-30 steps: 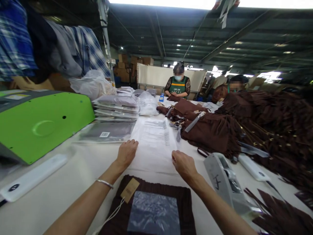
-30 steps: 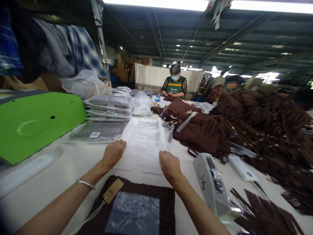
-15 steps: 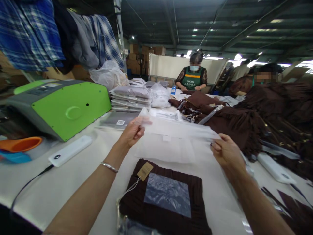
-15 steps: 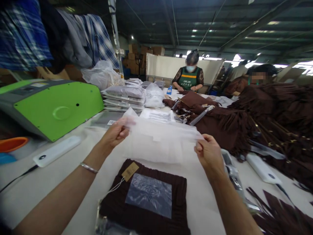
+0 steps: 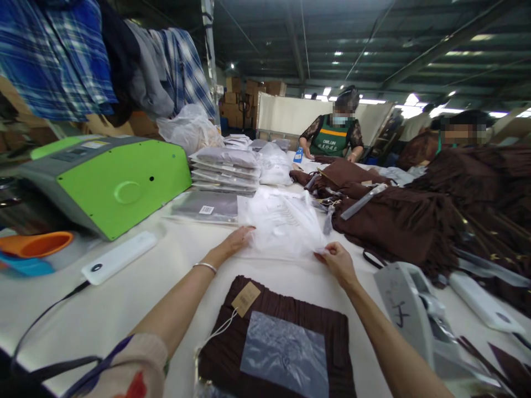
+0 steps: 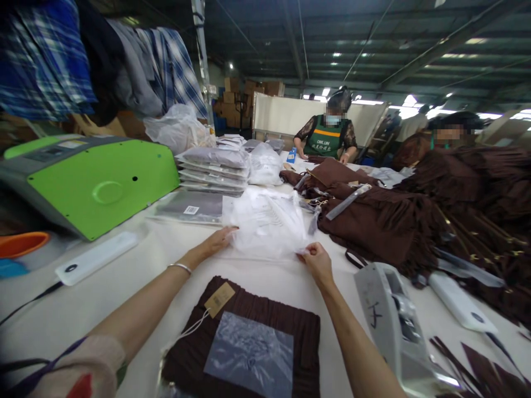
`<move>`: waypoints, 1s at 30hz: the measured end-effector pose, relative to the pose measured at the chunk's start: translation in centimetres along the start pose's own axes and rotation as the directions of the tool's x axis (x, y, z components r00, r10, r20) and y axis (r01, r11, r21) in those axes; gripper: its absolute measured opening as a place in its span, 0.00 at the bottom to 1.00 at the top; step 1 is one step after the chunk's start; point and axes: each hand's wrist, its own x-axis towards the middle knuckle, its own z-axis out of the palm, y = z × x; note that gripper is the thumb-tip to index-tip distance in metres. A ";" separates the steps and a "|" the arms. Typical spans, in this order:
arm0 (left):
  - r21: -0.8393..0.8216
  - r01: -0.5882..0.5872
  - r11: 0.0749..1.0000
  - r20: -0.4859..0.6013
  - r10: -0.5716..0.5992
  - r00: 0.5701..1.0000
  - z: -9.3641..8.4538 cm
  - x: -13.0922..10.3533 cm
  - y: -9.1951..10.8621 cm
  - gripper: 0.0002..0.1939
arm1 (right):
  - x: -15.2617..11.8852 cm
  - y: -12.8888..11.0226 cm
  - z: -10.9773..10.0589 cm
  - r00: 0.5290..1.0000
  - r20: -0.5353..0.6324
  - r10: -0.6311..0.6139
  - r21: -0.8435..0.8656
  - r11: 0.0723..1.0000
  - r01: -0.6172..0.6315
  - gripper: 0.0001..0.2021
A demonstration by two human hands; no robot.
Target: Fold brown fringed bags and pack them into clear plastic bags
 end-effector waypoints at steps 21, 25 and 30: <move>-0.284 -0.012 0.959 -0.319 -0.082 0.944 -0.2 -8.5 3.3 0.14 | -7.0 -2.9 -4.3 0.982 0.162 0.101 0.366 0.918 -0.155 0.19; -0.007 0.088 0.996 -0.310 -0.086 0.947 1.0 -10.0 1.0 0.13 | -8.2 -0.1 -3.3 0.975 0.188 0.120 0.153 0.977 -0.150 0.22; 0.236 0.155 0.959 -0.254 -0.093 0.963 2.4 -10.6 1.2 0.11 | -9.1 1.5 -3.1 0.977 0.187 0.099 -0.171 0.983 -0.066 0.22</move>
